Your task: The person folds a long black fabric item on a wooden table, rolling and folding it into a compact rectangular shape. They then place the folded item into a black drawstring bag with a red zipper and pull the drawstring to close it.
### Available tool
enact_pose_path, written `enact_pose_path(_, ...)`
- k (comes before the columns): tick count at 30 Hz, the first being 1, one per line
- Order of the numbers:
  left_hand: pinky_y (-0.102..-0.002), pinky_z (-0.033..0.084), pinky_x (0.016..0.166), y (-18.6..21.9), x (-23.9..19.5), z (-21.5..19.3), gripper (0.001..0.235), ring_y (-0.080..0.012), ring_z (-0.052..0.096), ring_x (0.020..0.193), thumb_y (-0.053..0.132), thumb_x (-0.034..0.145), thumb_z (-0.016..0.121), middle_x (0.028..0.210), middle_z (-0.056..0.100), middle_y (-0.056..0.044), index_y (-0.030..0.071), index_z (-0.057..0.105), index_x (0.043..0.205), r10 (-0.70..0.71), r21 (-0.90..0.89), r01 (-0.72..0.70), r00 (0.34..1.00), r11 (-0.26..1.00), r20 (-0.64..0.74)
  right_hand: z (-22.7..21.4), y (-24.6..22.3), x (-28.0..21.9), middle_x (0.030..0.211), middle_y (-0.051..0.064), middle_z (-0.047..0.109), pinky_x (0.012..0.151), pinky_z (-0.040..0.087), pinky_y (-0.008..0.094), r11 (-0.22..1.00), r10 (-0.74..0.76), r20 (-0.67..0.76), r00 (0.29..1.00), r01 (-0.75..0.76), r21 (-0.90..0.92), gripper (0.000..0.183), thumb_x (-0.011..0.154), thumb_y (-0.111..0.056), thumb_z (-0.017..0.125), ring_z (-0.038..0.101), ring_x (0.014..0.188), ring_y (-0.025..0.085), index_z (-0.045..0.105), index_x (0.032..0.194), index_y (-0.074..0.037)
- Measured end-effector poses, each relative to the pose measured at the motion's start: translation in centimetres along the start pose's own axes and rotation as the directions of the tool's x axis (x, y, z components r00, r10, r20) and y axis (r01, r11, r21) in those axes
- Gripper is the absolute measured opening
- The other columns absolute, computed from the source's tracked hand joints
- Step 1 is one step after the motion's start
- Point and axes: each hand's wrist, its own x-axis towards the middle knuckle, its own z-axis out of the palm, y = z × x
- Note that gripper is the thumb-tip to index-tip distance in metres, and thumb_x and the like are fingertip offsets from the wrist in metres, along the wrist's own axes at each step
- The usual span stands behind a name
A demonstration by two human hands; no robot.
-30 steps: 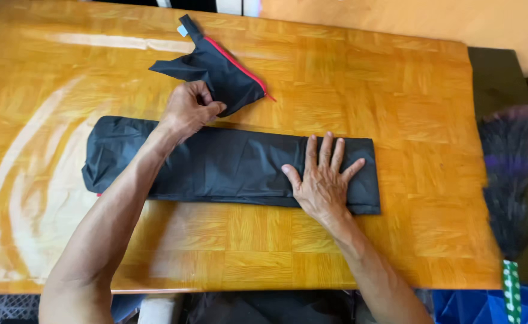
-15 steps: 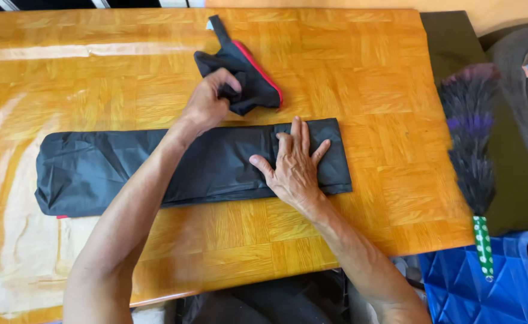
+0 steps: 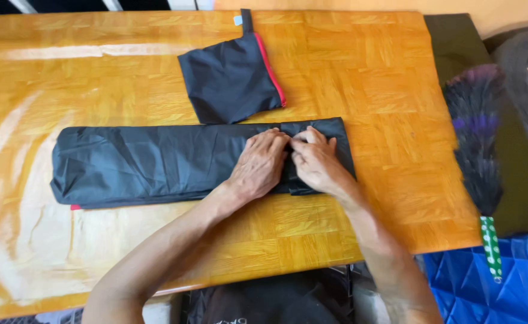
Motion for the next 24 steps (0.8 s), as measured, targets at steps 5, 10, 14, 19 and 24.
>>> enact_pose_path(5, -0.042, 0.048, 0.101, 0.3, -0.3, 1.6, 0.021, -0.0298, 0.063, 0.122, 0.03, 0.097, 0.055, 0.107, 0.067, -0.008, 0.013, 0.066, 0.098, 0.044, 0.113, -0.027, 0.986, 0.993, -0.159, -7.8, -1.8, 2.6, 0.112, 0.023, 0.074, 0.108, 0.046, 0.062, 0.97, -0.24, 0.094, 0.966, 0.235, 0.059, 0.031, 0.099, -0.024, 0.057, 0.064, 0.119, 0.045, 0.077, 0.114, -0.007)
enact_pose_path(10, -0.045, 0.047, 0.098, -0.1, 0.2, 2.5, 0.037, -0.0306, 0.065, 0.115, 0.051, 0.088, 0.063, 0.098, 0.064, -0.008, 0.014, 0.063, 0.09, 0.134, 0.138, -0.107, 0.97, 0.985, -0.201, -8.5, 0.8, 11.1, 0.106, 0.023, 0.073, 0.094, 0.052, 0.06, 0.956, -0.279, -0.058, 0.958, 0.272, -0.109, 0.03, 0.102, -0.03, 0.063, 0.068, 0.109, 0.046, 0.076, 0.119, -0.009)
enact_pose_path(14, -0.048, 0.041, 0.103, 0.4, 1.2, 0.0, 0.051, -0.0306, 0.059, 0.115, 0.055, 0.087, 0.063, 0.102, 0.055, -0.006, 0.013, 0.055, 0.115, 0.074, 0.079, -0.076, 0.997, 0.994, 0.028, -6.9, 2.6, 18.8, 0.102, 0.017, 0.071, 0.089, 0.055, 0.052, 0.926, -0.377, -0.172, 0.91, 0.375, -0.046, 0.025, 0.099, -0.02, 0.073, 0.07, 0.101, 0.04, 0.076, 0.122, -0.012)
enact_pose_path(19, -0.046, 0.041, 0.092, 0.7, 1.7, -1.5, 0.079, -0.0286, 0.056, 0.104, 0.061, 0.089, 0.065, 0.113, 0.055, -0.009, 0.013, 0.047, 0.15, 0.034, 0.209, -0.062, 0.99, 0.976, 0.138, -7.6, -3.0, 21.9, 0.115, 0.022, 0.069, 0.095, 0.048, 0.047, 0.931, -0.355, -0.145, 0.924, 0.363, 0.035, 0.036, 0.096, -0.008, 0.065, 0.066, 0.104, 0.042, 0.07, 0.132, -0.006)
enact_pose_path(24, -0.047, 0.042, 0.09, 0.6, 1.6, -1.4, 0.067, -0.0321, 0.055, 0.102, 0.06, 0.09, 0.063, 0.114, 0.055, -0.012, 0.008, 0.059, 0.133, 0.049, 0.169, -0.071, 0.99, 0.983, 0.131, -8.8, -7.6, 22.7, 0.147, 0.022, 0.033, 0.115, 0.03, 0.058, 0.993, 0.032, 0.238, 0.971, -0.005, -0.114, 0.058, 0.108, -0.033, 0.048, 0.032, 0.14, 0.044, 0.032, 0.164, -0.028)
